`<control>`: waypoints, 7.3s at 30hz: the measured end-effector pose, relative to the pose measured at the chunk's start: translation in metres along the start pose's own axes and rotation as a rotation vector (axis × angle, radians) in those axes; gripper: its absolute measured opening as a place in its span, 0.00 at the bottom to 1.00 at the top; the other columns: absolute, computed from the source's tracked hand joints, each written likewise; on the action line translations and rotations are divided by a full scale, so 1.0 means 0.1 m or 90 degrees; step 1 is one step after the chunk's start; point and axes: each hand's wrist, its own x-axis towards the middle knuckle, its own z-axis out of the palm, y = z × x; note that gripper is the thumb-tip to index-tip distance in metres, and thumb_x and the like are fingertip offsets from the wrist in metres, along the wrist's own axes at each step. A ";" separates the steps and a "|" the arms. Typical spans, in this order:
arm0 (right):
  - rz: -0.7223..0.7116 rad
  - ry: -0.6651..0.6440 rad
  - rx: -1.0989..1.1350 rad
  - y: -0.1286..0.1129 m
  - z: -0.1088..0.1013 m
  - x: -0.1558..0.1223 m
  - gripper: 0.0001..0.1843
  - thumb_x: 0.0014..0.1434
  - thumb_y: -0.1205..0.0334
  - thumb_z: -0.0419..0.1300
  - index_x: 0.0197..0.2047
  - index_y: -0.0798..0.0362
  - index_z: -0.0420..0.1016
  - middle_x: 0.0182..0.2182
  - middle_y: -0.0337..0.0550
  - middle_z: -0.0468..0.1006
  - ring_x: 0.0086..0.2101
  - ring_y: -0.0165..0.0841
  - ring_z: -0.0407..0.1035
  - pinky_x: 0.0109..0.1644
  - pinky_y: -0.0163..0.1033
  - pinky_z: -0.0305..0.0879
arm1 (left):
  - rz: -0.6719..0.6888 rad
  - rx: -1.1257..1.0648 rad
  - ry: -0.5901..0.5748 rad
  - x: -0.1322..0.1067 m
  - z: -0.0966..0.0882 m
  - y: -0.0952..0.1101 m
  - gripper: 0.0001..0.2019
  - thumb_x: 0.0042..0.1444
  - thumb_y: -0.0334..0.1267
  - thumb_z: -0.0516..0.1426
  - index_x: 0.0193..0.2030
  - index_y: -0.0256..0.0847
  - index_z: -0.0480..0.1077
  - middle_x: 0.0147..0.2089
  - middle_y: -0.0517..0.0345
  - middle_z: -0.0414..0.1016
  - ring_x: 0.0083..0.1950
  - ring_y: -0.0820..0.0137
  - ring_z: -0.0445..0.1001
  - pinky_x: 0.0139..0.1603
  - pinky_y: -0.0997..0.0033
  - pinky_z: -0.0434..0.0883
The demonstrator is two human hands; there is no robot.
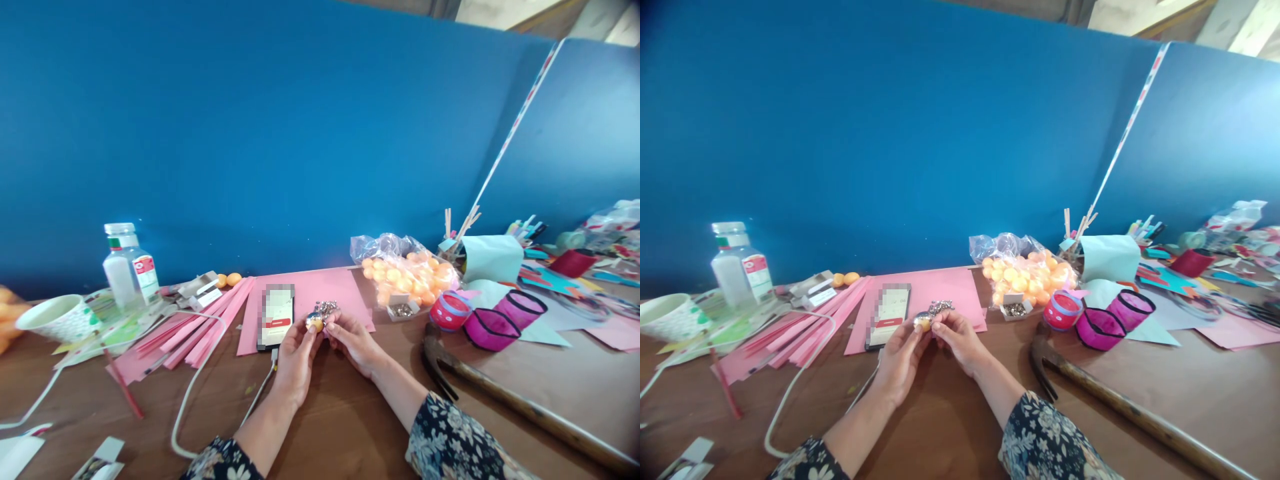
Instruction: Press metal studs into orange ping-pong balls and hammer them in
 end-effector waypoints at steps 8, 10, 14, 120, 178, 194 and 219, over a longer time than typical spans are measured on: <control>-0.009 0.004 -0.017 0.00 0.00 0.01 0.11 0.49 0.56 0.64 0.30 0.53 0.67 0.22 0.33 0.68 0.19 0.22 0.58 0.23 0.29 0.51 | -0.002 -0.013 0.001 0.00 0.00 0.00 0.18 0.48 0.36 0.60 0.48 0.43 0.67 0.46 0.56 0.74 0.47 0.69 0.72 0.52 0.64 0.67; -0.009 0.003 -0.019 -0.01 0.00 0.01 0.12 0.49 0.56 0.63 0.30 0.53 0.67 0.22 0.33 0.68 0.19 0.22 0.58 0.23 0.29 0.51 | -0.006 -0.015 0.007 0.00 0.00 0.00 0.18 0.47 0.35 0.60 0.47 0.43 0.67 0.45 0.57 0.74 0.46 0.70 0.72 0.51 0.66 0.67; -0.008 0.003 -0.033 0.00 0.00 0.00 0.12 0.50 0.55 0.63 0.30 0.53 0.68 0.21 0.34 0.68 0.19 0.22 0.57 0.22 0.29 0.50 | 0.000 -0.012 0.007 0.00 -0.01 -0.01 0.18 0.46 0.35 0.61 0.47 0.42 0.68 0.45 0.56 0.75 0.47 0.69 0.72 0.53 0.66 0.66; 0.071 0.052 -0.012 0.00 0.04 0.01 0.18 0.43 0.56 0.67 0.33 0.54 0.63 0.34 0.40 0.75 0.35 0.30 0.71 0.41 0.36 0.68 | 0.048 0.112 0.021 0.01 -0.06 -0.05 0.24 0.46 0.37 0.60 0.53 0.43 0.65 0.50 0.54 0.73 0.54 0.62 0.68 0.55 0.62 0.63; -0.041 0.041 -0.192 0.07 0.10 -0.02 0.21 0.47 0.61 0.64 0.44 0.51 0.63 0.28 0.36 0.72 0.26 0.26 0.65 0.30 0.32 0.63 | -0.003 0.055 0.004 0.00 0.01 0.00 0.14 0.50 0.40 0.57 0.44 0.39 0.70 0.38 0.55 0.75 0.39 0.71 0.73 0.40 0.72 0.69; -0.039 0.052 -0.185 0.07 0.09 -0.01 0.19 0.49 0.59 0.62 0.45 0.50 0.66 0.37 0.40 0.72 0.28 0.26 0.66 0.28 0.32 0.65 | 0.007 0.010 -0.031 -0.01 0.01 0.01 0.11 0.53 0.39 0.56 0.41 0.38 0.70 0.39 0.55 0.75 0.40 0.69 0.73 0.41 0.69 0.70; -0.194 0.177 -1.080 -0.15 -0.23 0.10 0.14 0.59 0.67 0.48 0.45 0.53 0.71 0.40 0.47 0.73 0.42 0.37 0.62 0.47 0.39 0.54 | 0.016 0.017 0.052 -0.02 -0.02 -0.04 0.11 0.50 0.38 0.57 0.40 0.37 0.71 0.34 0.57 0.75 0.36 0.70 0.74 0.41 0.65 0.72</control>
